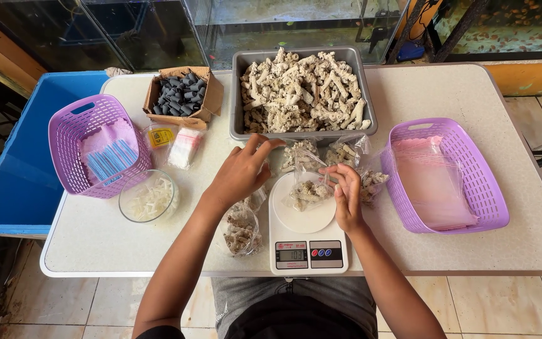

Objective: Packaging coral-like filter media into small plastic bags and weighing them on a digital scale.

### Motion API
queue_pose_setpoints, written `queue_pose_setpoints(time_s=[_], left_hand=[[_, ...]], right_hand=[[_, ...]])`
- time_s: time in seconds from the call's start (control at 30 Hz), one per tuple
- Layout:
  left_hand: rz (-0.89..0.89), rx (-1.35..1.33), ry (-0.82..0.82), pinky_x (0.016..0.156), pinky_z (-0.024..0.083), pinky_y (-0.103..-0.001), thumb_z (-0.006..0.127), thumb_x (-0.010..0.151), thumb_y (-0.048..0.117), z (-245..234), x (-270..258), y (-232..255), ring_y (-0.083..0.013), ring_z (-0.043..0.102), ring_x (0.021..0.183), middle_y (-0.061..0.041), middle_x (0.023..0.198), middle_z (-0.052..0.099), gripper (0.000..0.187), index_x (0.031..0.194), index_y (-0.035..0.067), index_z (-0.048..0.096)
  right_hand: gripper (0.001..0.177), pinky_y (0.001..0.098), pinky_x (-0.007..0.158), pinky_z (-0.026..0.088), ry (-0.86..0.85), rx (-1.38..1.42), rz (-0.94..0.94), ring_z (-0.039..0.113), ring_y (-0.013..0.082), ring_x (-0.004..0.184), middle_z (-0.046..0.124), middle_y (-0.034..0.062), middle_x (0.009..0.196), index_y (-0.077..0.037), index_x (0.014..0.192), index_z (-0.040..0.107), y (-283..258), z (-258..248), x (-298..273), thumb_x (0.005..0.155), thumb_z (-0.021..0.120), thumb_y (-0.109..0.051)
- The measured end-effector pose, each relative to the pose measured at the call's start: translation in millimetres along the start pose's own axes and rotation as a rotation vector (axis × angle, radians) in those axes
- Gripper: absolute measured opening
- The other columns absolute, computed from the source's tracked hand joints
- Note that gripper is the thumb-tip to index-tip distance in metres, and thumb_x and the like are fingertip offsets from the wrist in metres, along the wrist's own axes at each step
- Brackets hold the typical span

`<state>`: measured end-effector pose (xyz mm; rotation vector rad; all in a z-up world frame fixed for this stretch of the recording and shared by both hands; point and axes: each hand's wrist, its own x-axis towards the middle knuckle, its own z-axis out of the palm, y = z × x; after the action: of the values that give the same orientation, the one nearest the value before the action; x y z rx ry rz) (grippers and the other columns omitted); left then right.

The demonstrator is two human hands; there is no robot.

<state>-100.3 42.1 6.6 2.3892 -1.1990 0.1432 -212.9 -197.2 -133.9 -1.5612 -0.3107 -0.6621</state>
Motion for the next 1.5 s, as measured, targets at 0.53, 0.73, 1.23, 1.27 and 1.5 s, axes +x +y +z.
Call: queue_pose_setpoints(time_s=[0.53, 0.73, 1.23, 1.27, 1.5], left_hand=[[-0.089, 0.001, -0.099, 0.086, 0.054, -0.051, 0.061, 0.087, 0.001, -6, 2, -4, -0.0399, 0.073, 0.093, -0.013, 0.123, 0.054, 0.066, 0.148, 0.021, 0.043], [-0.114, 0.036, -0.123, 0.085, 0.055, -0.05, 0.063, 0.088, 0.003, -9, 5, -8, -0.0381, 0.074, 0.093, -0.012, 0.122, 0.056, 0.058, 0.142, 0.019, 0.049], [-0.153, 0.014, 0.09, 0.076, 0.056, -0.04, 0.064, 0.091, 0.006, -1, 29, -59, -0.028, 0.07, 0.084, -0.01, 0.104, 0.063, 0.034, 0.125, 0.011, 0.065], [-0.183, 0.048, 0.115, 0.075, 0.056, -0.04, 0.064, 0.092, 0.007, 3, 33, -69, -0.0279, 0.071, 0.083, -0.01, 0.103, 0.063, 0.03, 0.122, 0.011, 0.066], [-0.294, 0.23, 0.143, 0.077, 0.055, -0.048, 0.068, 0.092, 0.022, 40, 71, -130, -0.0329, 0.073, 0.086, -0.002, 0.104, 0.06, 0.021, 0.112, 0.022, 0.064]], right_hand=[[0.051, 0.0495, 0.097, 0.058, 0.037, 0.023, 0.038, 0.055, 0.0377, 0.125, 0.041, 0.0215, 0.13, 0.0, 0.145, 0.022, 0, -4, -5, 0.105, 0.033, -0.03], [0.05, 0.05, 0.098, 0.056, 0.051, 0.014, 0.005, 0.056, 0.0372, 0.125, 0.042, 0.0215, 0.129, 0.002, 0.143, 0.024, 11, -8, -7, 0.106, 0.033, -0.03], [0.05, 0.0451, 0.097, 0.054, 0.031, -0.037, 0.039, 0.058, 0.0341, 0.121, 0.047, 0.0202, 0.124, 0.001, 0.143, 0.028, 16, -11, -10, 0.107, 0.03, -0.033], [0.05, 0.0453, 0.097, 0.054, 0.035, -0.028, 0.037, 0.059, 0.0348, 0.121, 0.047, 0.0205, 0.124, 0.001, 0.143, 0.028, 17, -10, -10, 0.107, 0.03, -0.033], [0.049, 0.0445, 0.096, 0.054, 0.033, -0.064, 0.05, 0.06, 0.0342, 0.121, 0.047, 0.0201, 0.124, 0.001, 0.142, 0.029, 14, -10, -10, 0.107, 0.027, -0.034]])
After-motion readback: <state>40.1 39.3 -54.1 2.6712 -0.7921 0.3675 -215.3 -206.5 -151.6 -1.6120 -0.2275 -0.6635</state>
